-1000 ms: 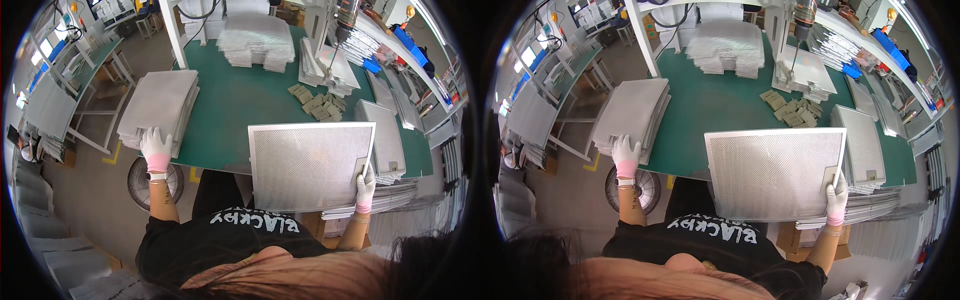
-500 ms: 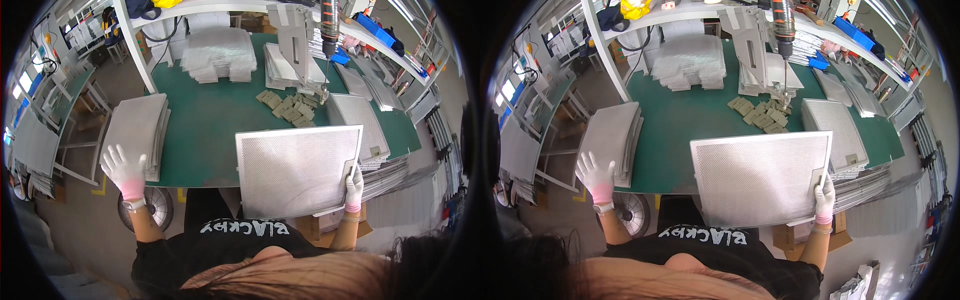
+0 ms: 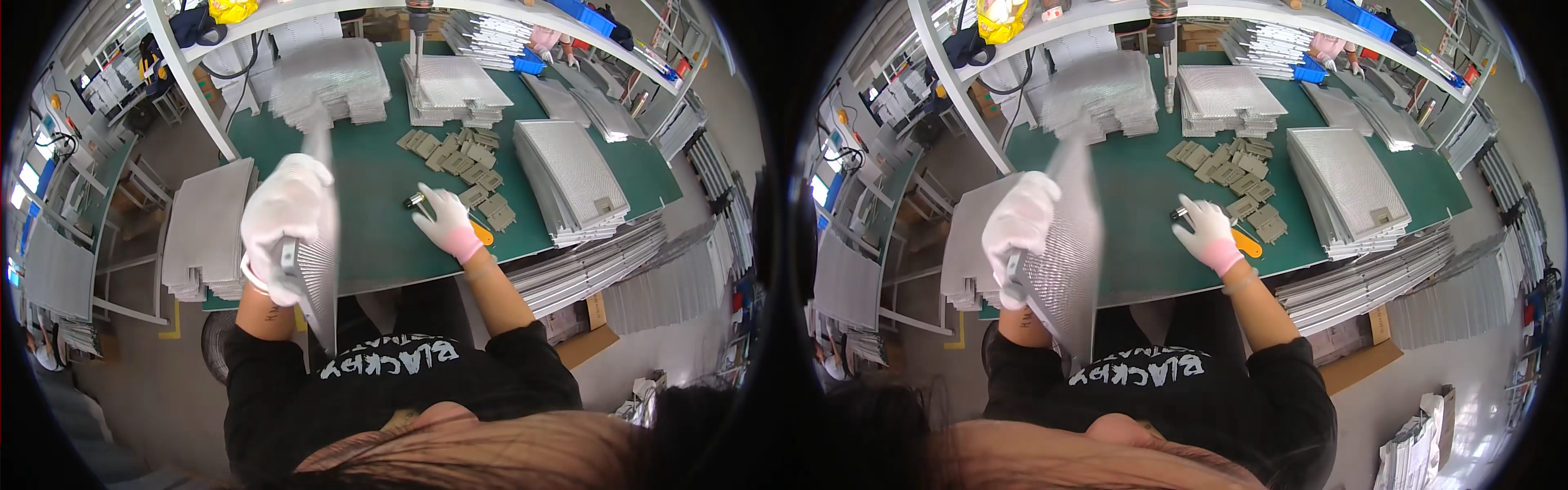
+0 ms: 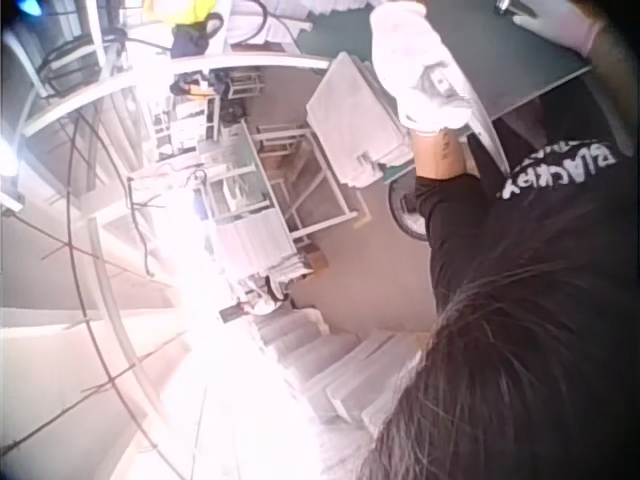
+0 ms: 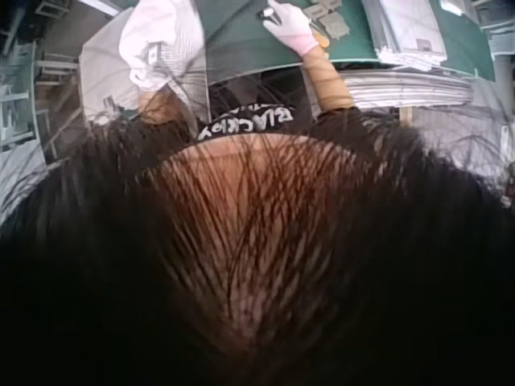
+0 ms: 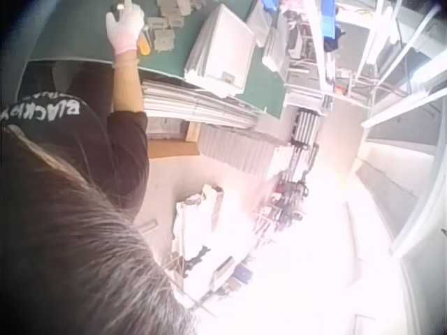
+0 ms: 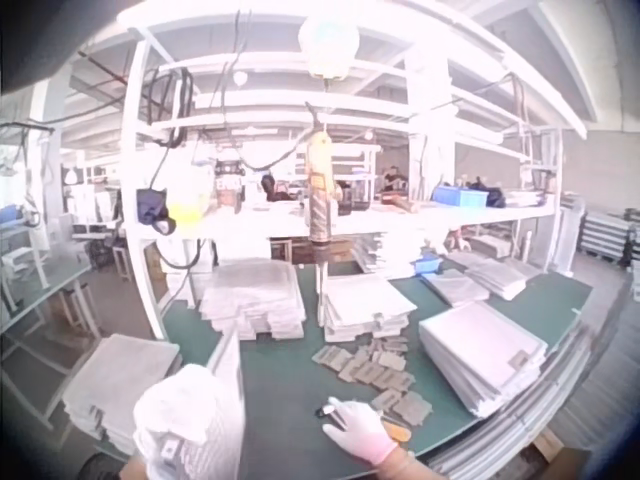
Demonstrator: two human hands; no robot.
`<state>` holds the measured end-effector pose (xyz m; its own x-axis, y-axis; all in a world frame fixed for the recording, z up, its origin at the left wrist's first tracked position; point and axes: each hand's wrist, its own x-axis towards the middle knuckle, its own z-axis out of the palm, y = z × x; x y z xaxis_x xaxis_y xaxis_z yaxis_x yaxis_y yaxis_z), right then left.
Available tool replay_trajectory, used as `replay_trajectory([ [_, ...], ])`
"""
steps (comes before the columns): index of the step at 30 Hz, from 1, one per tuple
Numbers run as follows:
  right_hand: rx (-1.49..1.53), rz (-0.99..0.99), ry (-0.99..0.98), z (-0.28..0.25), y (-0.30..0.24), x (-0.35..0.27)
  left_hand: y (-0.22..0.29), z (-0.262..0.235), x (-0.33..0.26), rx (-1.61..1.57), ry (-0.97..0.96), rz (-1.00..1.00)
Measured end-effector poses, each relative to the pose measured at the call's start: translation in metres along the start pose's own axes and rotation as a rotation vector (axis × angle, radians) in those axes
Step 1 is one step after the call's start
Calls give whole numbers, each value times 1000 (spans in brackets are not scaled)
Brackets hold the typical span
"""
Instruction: Manually assembling metal frames onto mesh air filters using a power drill and a hammer.
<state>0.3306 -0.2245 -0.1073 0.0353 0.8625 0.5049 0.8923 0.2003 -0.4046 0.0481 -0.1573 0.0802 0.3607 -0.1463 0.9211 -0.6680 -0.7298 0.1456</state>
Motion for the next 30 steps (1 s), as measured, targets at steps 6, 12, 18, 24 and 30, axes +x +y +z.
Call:
replay_trajectory([
  [6, -475, 338, -476, -6, 7, -79, 0, 33, -19, 919, -171, -73],
  [12, 185, 84, -165, -64, 27, -90, -71, 55, -53, 983, -6, -250],
  [18, 363, -121, -401, -228, -68, -42, -78, 60, -51, 952, -43, -427],
  [24, 188, -111, -156, -210, -101, -23, -84, 62, -48, 919, -48, -541],
  [30, -156, -256, -45, -203, -99, -17, -90, 62, -45, 958, -43, -484],
])
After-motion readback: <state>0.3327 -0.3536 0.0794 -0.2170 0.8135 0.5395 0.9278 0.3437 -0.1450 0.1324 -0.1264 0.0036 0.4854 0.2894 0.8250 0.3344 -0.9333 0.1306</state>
